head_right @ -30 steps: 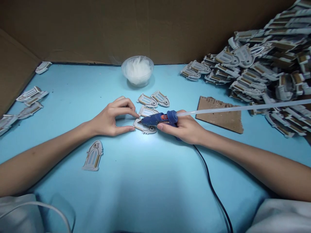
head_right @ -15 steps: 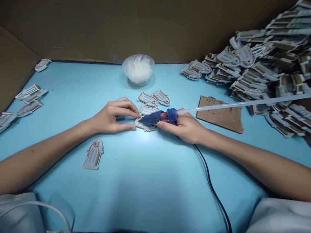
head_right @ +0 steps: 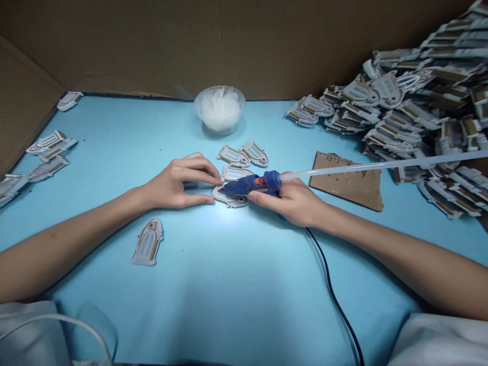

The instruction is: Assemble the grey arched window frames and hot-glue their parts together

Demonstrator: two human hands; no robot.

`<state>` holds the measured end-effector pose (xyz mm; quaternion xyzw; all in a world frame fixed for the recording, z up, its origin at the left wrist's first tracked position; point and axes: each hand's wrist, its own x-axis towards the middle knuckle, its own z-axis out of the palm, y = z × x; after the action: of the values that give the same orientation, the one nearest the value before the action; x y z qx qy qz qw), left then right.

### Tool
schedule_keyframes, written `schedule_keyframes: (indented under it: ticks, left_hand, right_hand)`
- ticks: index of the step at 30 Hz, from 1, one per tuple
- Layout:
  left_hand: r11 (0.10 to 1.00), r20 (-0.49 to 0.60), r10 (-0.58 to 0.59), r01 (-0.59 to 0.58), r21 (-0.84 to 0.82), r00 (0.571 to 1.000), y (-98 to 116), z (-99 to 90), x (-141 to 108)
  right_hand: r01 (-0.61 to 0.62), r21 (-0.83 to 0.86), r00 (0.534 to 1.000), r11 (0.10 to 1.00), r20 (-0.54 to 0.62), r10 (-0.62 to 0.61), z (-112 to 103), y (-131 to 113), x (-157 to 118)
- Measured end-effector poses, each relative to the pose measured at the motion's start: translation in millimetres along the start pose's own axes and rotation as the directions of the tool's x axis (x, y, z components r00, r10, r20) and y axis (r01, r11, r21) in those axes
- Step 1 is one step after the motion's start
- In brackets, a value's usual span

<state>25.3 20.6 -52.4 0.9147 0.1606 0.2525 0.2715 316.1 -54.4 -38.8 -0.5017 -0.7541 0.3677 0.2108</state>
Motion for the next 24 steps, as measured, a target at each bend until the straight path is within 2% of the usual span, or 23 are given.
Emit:
schedule_keyframes:
  ticks: [4,11,20,24]
  left_hand:
    - [1.000,-0.011,0.026,-0.026,0.001,1.000,-0.2,0.0,0.1]
    - [1.000,0.005,-0.014,0.014,-0.004,1.000,1.2,-0.8,0.7]
    - [1.000,-0.011,0.021,-0.021,-0.007,1.000,-1.0,0.3,-0.6]
    - [1.000,-0.001,0.008,-0.008,-0.004,1.000,-1.2,0.5,-0.5]
  right_hand:
    - [0.015,0.005,1.000,1.000,0.002,-0.015,0.0,-1.6,0.7]
    - [0.000,0.006,1.000,1.000,0.004,0.000,0.2,-1.6,0.8]
    - [0.021,0.020,1.000,1.000,-0.015,-0.021,1.3,0.2,0.4]
    - [-0.050,0.121,0.998,0.991,0.040,0.046,2.7,1.2,-1.3]
